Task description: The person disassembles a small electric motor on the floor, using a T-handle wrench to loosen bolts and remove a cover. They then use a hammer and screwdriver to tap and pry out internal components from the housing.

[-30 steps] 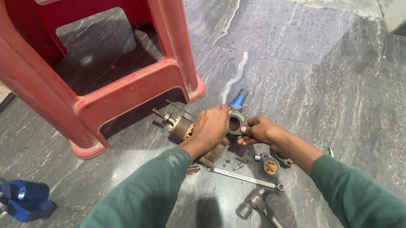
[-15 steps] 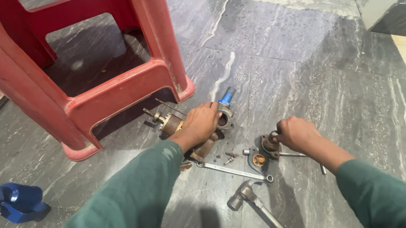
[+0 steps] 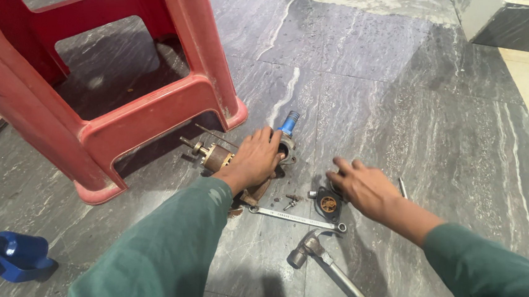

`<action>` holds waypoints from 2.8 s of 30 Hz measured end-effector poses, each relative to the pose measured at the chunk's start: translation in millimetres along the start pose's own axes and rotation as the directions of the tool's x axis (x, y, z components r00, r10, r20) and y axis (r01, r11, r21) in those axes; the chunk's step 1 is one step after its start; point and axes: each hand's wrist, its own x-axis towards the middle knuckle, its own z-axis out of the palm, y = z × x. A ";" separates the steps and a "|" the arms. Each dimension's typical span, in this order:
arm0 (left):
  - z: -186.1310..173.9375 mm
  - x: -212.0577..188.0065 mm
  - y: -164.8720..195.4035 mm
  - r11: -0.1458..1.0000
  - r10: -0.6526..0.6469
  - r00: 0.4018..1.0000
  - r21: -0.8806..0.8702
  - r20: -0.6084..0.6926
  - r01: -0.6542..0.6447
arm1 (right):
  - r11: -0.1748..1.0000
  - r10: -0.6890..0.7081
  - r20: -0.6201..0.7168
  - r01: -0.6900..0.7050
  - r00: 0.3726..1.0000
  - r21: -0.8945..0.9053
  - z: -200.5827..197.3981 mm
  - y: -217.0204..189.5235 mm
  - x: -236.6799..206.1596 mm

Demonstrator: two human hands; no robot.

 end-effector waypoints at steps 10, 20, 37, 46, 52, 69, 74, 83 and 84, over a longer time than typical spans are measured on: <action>2.7 -6.0 0.5 1.000 0.002 1.000 0.010 0.010 -0.002 | 0.992 -0.128 -0.036 0.127 0.991 -0.026 24.8 5.9 -14.0; -1.7 -9.5 4.8 0.997 0.074 0.982 -0.022 -0.172 -0.079 | 0.435 0.272 0.350 -0.439 0.896 0.786 74.2 -12.5 29.1; -16.6 -10.4 17.0 0.776 0.138 0.986 -0.609 -0.090 -0.164 | -0.398 0.117 0.300 -0.232 0.947 0.888 9.6 -7.8 33.2; -6.3 -19.1 -1.7 0.428 -0.210 0.940 -0.839 0.269 0.336 | -0.015 0.116 0.126 -0.125 0.985 0.992 -16.4 -20.3 31.2; 18.4 -15.4 -11.7 0.203 -0.024 0.974 -0.953 0.226 0.226 | -0.089 0.033 0.068 -0.064 0.997 0.994 -15.7 -17.1 41.0; 20.7 9.7 0.5 -0.145 0.112 0.967 -0.959 0.228 0.243 | -0.212 0.015 0.134 -0.128 0.991 0.969 -19.9 -0.7 36.2; 10.2 10.4 4.3 -0.066 0.007 0.964 -0.961 0.267 0.267 | -0.259 0.019 0.111 -0.102 0.994 0.961 -20.3 -4.3 41.4; 7.7 12.3 4.2 -0.122 0.029 0.983 -0.975 0.181 0.183 | -0.360 0.027 0.083 -0.068 0.996 0.930 -22.3 -5.2 42.7; 7.1 11.6 3.9 -0.106 0.028 0.982 -0.976 0.189 0.191 | -0.353 0.022 0.081 -0.068 0.997 0.933 -22.6 -5.6 41.9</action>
